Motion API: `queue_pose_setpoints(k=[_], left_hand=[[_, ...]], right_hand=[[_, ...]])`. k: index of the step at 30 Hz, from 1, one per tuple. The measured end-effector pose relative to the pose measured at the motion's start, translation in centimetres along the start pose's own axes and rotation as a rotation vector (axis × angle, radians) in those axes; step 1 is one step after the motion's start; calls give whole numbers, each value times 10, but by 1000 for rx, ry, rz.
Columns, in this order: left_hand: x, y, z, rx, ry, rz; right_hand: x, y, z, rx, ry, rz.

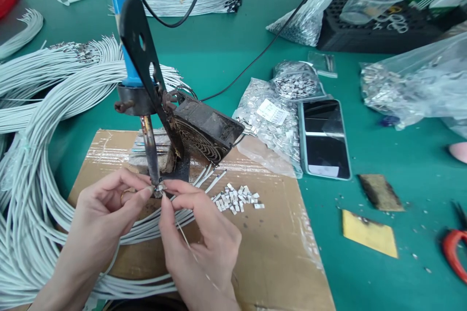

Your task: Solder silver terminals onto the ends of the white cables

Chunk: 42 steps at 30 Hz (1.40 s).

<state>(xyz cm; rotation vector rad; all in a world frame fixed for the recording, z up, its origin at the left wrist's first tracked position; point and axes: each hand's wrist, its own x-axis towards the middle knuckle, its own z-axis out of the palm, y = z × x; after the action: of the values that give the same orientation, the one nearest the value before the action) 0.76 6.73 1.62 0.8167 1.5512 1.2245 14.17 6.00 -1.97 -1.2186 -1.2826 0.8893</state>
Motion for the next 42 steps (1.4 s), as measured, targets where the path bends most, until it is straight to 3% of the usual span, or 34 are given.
queue_pose_setpoints(k=[12, 42], left_hand=[[0, -6, -4, 2, -44, -23], [-2, -6, -4, 7, -17, -15]], right_hand=[[0, 1, 0, -22, -8, -16], [2, 3, 0, -25, -10, -64]])
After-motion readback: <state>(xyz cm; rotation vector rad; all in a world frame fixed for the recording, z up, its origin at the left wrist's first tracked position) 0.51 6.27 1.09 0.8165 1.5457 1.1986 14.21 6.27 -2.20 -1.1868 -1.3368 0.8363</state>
